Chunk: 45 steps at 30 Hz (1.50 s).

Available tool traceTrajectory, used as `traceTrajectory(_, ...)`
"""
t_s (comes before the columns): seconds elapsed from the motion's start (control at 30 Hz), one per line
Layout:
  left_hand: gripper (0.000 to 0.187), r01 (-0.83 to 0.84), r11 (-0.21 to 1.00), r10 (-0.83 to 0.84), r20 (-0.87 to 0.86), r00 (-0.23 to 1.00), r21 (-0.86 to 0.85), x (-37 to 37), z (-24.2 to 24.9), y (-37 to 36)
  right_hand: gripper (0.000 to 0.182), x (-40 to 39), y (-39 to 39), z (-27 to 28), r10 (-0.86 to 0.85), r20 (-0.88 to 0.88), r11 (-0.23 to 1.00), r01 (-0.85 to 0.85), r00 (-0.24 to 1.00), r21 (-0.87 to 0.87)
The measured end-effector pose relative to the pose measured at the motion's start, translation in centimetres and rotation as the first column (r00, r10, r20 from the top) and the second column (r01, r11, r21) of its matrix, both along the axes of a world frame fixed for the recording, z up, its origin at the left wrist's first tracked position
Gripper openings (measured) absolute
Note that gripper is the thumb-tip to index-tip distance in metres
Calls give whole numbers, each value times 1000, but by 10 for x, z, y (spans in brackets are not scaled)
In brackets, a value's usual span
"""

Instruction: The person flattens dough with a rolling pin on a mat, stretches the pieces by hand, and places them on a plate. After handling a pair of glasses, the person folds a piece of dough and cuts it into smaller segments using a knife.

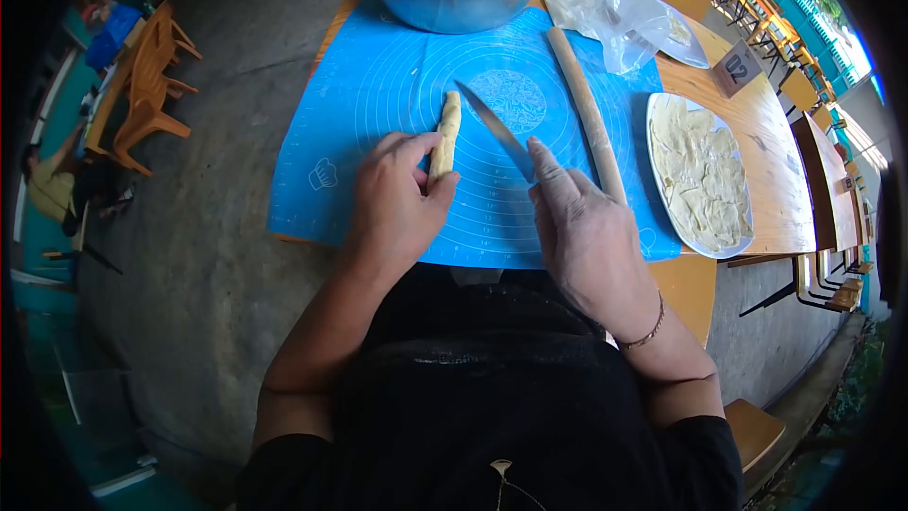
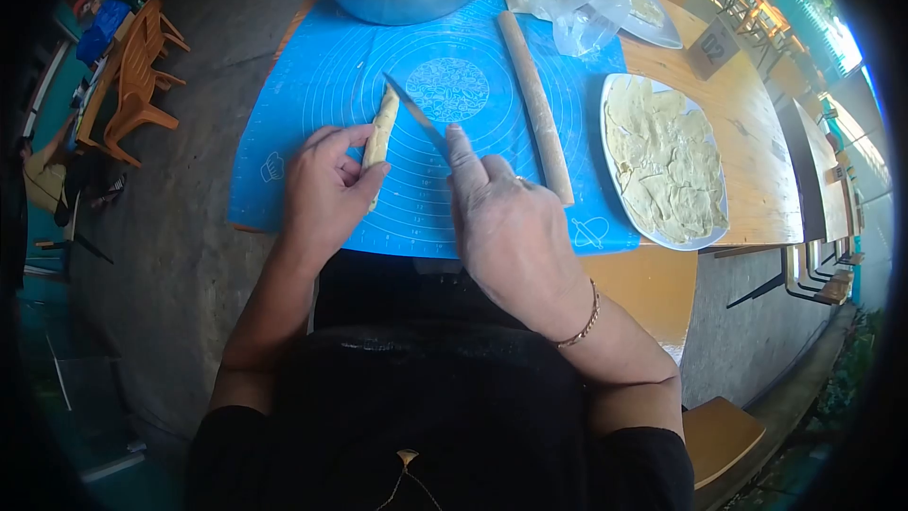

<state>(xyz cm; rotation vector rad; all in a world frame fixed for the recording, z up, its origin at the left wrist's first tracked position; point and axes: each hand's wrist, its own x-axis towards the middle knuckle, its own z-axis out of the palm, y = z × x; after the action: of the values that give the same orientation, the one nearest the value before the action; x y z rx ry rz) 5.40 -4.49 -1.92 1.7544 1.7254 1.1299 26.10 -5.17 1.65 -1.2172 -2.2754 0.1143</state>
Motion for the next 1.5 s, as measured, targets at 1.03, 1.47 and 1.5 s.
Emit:
traceTrajectory(1.03, 34, 136, 966, -65, -303, 951, 218, 2, -13, 28, 62, -14, 6, -15, 35, 167, 997, -22, 985, -76)
traceTrajectory(1.47, 36, 156, 965, -46, -447, 893, 213, 4, -12, 28, 59, -27, 27, -16, 41, 191, 998, -30, 981, -61)
traceTrajectory(1.5, 39, 159, 970, -63, -442, 895, 183, 4, -12, 28, 57, -30, 32, -15, 48, 195, 997, -34, 980, -71)
